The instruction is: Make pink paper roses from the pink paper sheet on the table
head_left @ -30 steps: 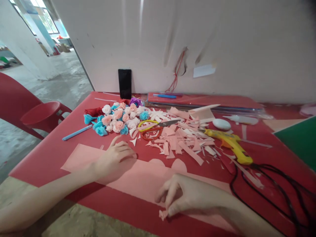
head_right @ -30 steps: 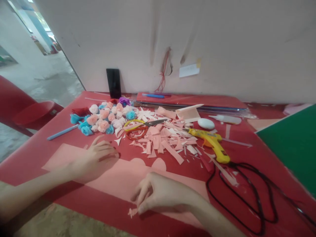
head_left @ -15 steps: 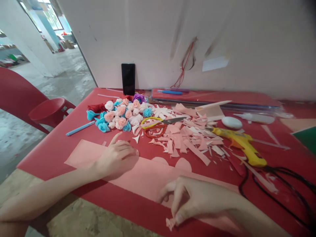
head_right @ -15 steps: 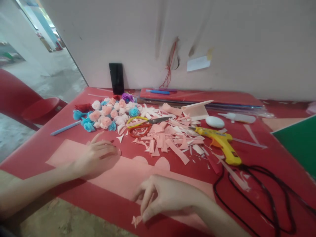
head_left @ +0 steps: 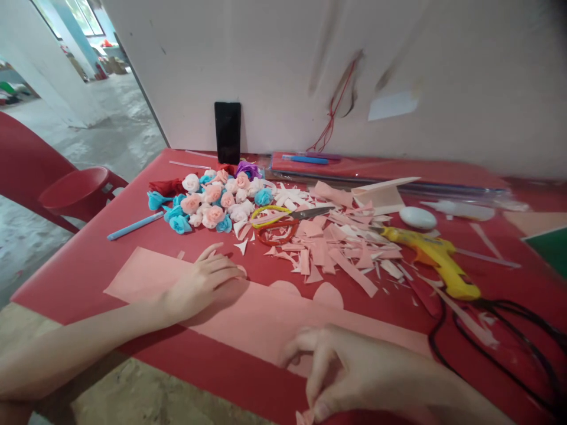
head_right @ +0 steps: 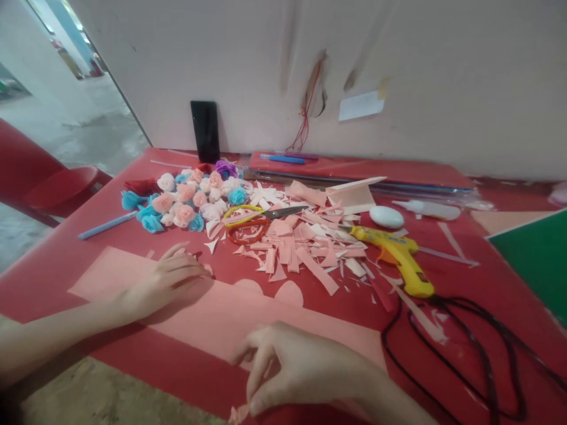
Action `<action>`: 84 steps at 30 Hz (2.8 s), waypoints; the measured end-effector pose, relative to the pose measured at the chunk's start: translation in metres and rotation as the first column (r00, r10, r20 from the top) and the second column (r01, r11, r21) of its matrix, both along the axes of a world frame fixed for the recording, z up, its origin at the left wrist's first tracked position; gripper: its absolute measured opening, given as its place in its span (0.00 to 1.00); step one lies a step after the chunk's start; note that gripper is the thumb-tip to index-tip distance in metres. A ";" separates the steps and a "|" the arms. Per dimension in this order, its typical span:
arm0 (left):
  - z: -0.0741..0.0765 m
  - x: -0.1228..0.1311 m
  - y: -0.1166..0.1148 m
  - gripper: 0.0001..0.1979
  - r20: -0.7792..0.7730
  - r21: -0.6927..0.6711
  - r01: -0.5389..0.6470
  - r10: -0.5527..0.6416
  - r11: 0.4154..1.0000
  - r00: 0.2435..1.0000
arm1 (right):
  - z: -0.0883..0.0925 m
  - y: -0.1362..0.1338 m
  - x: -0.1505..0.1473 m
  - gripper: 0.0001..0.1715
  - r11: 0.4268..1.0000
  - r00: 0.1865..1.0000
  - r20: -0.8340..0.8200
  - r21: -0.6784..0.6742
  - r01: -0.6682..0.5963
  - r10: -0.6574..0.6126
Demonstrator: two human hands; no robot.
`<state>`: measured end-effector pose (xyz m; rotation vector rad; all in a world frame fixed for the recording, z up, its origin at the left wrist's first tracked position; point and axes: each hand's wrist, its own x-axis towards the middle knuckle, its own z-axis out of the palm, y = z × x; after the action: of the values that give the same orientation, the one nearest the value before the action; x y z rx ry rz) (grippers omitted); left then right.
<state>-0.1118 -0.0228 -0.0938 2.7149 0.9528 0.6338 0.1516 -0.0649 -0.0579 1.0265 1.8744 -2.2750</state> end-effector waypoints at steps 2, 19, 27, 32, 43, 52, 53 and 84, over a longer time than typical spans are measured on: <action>-0.002 0.000 0.000 0.07 0.007 -0.004 0.016 -0.016 1.000 1.000 | -0.002 -0.002 -0.001 0.10 0.999 0.999 0.025 0.016 0.030 -0.030; 0.002 0.002 0.008 0.09 0.181 -0.264 -0.158 0.209 0.952 0.961 | -0.005 -0.009 -0.001 0.06 0.998 0.995 0.087 0.037 0.054 -0.057; 0.024 0.007 0.004 0.10 0.273 -0.580 -0.327 0.556 0.746 0.785 | 0.002 -0.008 -0.004 0.07 0.995 0.996 0.018 0.048 0.092 -0.093; 0.031 0.012 -0.002 0.11 0.317 -0.689 -0.219 0.559 0.691 0.766 | 0.010 -0.004 -0.005 0.08 0.943 0.953 -0.081 0.141 0.302 -0.293; 0.024 0.007 0.010 0.09 0.270 -0.673 -0.189 0.475 0.715 0.838 | -0.008 -0.006 -0.020 0.14 0.788 0.910 0.067 0.529 0.315 -0.409; 0.020 -0.001 0.030 0.08 0.209 -0.601 -0.246 0.447 0.760 0.870 | -0.036 -0.007 -0.023 0.14 0.471 0.937 0.027 0.869 0.150 -0.348; 0.022 -0.001 0.030 0.08 0.203 -0.598 -0.246 0.441 0.763 0.874 | -0.036 -0.008 -0.024 0.14 0.421 0.942 0.002 0.895 0.149 -0.336; 0.013 0.002 0.023 0.07 0.099 -0.508 -0.162 0.244 0.846 0.965 | -0.057 -0.028 -0.028 0.20 -0.337 0.965 -0.042 0.940 -0.050 -0.259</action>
<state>-0.1103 0.0000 -0.0813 2.0948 1.1819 0.5390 0.1232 -0.0928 -0.1147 1.2257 3.4589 0.4008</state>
